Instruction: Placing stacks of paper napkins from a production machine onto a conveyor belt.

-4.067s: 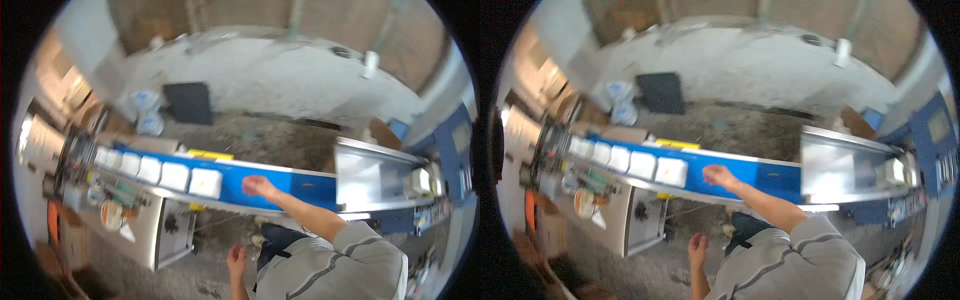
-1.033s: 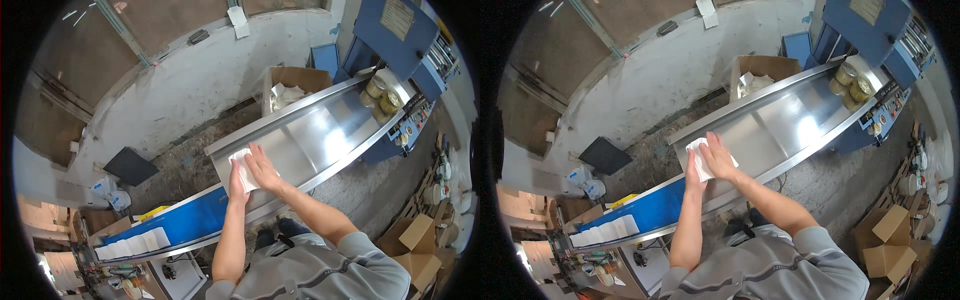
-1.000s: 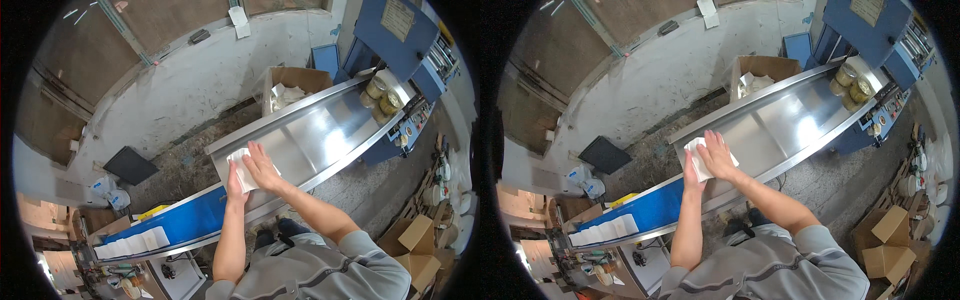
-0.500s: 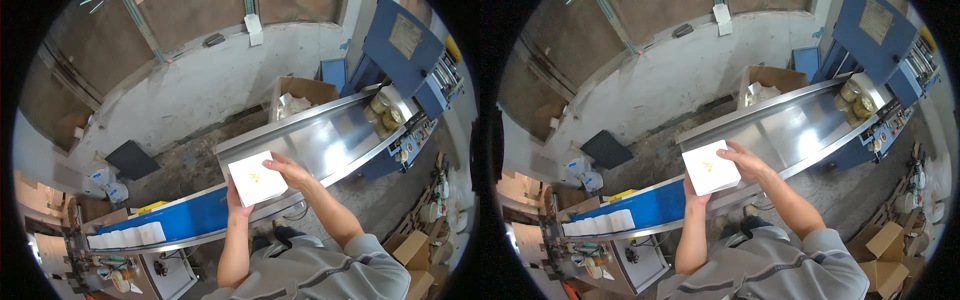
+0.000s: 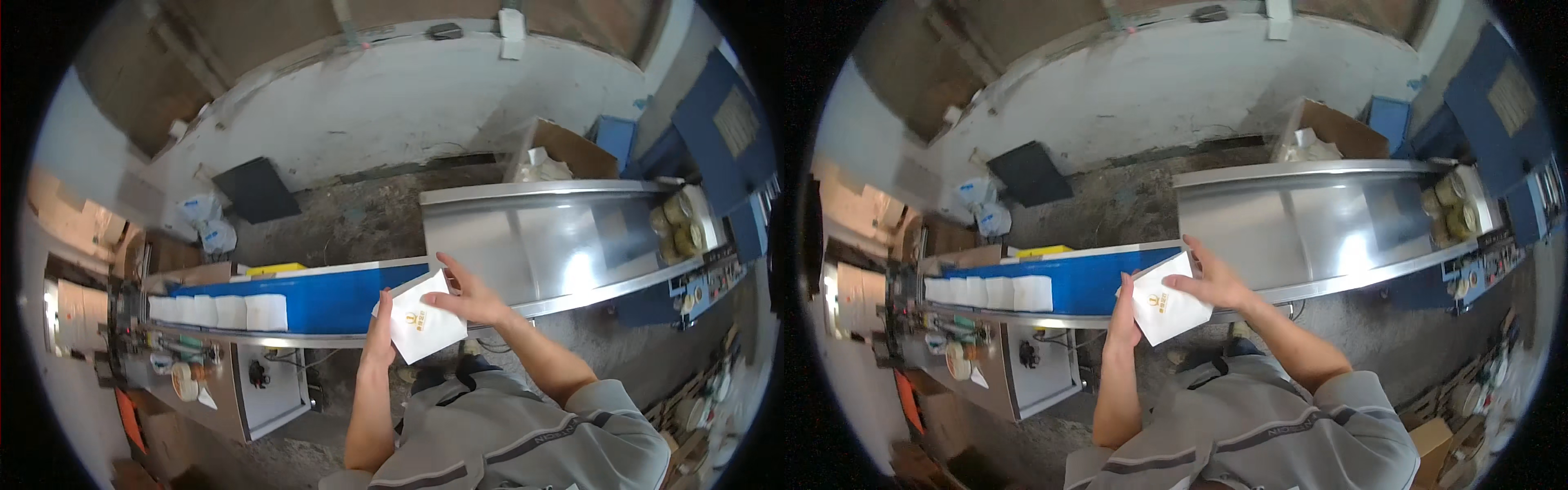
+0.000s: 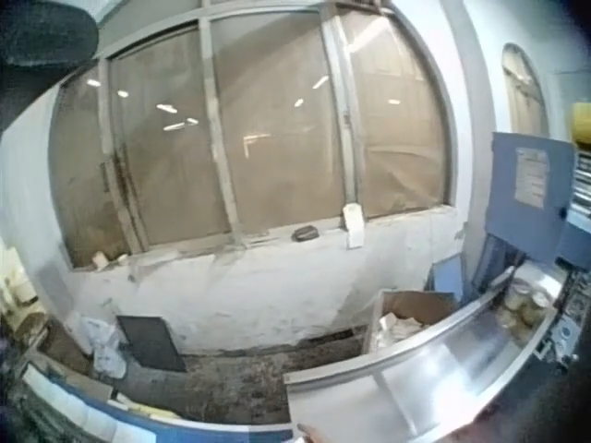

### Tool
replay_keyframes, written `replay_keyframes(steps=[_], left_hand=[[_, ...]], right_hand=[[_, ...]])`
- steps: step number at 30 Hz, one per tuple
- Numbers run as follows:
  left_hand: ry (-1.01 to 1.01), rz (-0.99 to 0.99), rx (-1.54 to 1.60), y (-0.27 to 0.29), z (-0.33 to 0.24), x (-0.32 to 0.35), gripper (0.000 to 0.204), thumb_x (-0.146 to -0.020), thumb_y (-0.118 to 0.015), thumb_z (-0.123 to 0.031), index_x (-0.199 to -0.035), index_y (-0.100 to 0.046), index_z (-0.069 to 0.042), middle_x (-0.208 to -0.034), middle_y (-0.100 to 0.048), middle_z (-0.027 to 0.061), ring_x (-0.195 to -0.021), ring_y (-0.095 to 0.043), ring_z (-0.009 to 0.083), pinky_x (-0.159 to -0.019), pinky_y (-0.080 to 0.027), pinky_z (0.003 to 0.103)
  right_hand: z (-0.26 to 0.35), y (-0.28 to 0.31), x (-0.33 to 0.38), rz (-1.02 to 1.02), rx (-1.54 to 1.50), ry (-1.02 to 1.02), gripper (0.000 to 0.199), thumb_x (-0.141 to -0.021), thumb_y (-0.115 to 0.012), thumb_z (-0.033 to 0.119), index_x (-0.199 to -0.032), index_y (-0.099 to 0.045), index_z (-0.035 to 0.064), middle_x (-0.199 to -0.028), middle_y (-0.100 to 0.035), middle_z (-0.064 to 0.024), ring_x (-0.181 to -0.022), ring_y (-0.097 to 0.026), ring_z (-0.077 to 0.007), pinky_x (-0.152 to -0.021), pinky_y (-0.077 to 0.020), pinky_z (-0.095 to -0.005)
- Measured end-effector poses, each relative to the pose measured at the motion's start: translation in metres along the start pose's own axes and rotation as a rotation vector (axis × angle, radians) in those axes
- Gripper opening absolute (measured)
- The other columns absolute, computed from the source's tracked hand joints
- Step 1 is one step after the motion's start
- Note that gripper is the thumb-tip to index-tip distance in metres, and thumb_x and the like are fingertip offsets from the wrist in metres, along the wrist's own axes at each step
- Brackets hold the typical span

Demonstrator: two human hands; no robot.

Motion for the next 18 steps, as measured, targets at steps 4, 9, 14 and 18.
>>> replay_keyframes(steps=[4,9,14,18], left_hand=[[0.003,-0.172,0.005,0.056,-0.019,0.018,0.08,-0.095,-0.049,-0.063,-0.14,-0.04,0.002,-0.129,-0.057,0.0141,-0.117,-0.057,0.0216,-0.096,-0.047,0.035],[-0.038,-0.158,0.001,0.132,-0.032,0.015,0.081,-0.094,-0.05,-0.063,-0.139,-0.041,0.003,-0.128,-0.057,0.0154,-0.114,-0.058,0.0211,-0.093,-0.048,0.033],[-0.111,-0.165,0.007,0.197,-0.061,0.03,0.08,-0.096,-0.049,-0.06,-0.142,-0.036,0.004,-0.133,-0.053,0.0169,-0.119,-0.055,0.0221,-0.097,-0.046,0.034],[-0.406,-0.08,-0.141,0.214,-0.104,0.077,0.091,-0.093,-0.059,-0.054,-0.152,-0.018,0.001,-0.145,-0.041,0.0195,-0.134,-0.043,0.0254,-0.106,-0.039,0.035]], right_hand=[[0.02,-0.068,-0.016,0.045,0.017,0.057,0.1,-0.086,-0.076,0.034,-0.153,-0.013,-0.0038,-0.131,-0.054,-0.0225,-0.121,-0.054,-0.0262,-0.102,-0.0431,-0.0357],[0.016,-0.136,-0.043,0.096,0.14,0.076,0.099,-0.087,-0.074,0.037,-0.153,-0.013,-0.0047,-0.132,-0.054,-0.022,-0.121,-0.053,-0.0246,-0.101,-0.0428,-0.0341],[0.016,-0.197,-0.071,0.121,0.033,-0.007,0.092,-0.089,-0.073,0.03,-0.152,-0.017,-0.0063,-0.129,-0.054,-0.0218,-0.117,-0.055,-0.0246,-0.099,-0.0444,-0.034],[0.015,-0.221,-0.09,0.066,-0.043,-0.049,0.091,-0.088,-0.073,0.03,-0.153,-0.019,-0.0037,-0.132,-0.052,-0.0243,-0.119,-0.055,-0.0271,-0.097,-0.0462,-0.0356]])
Point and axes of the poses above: each hand's wrist, its own x-axis away from the middle knuckle, its own y-axis out of the back of the hand, z = x × y, the point moved 10 cm from there along -x, towards the middle knuckle
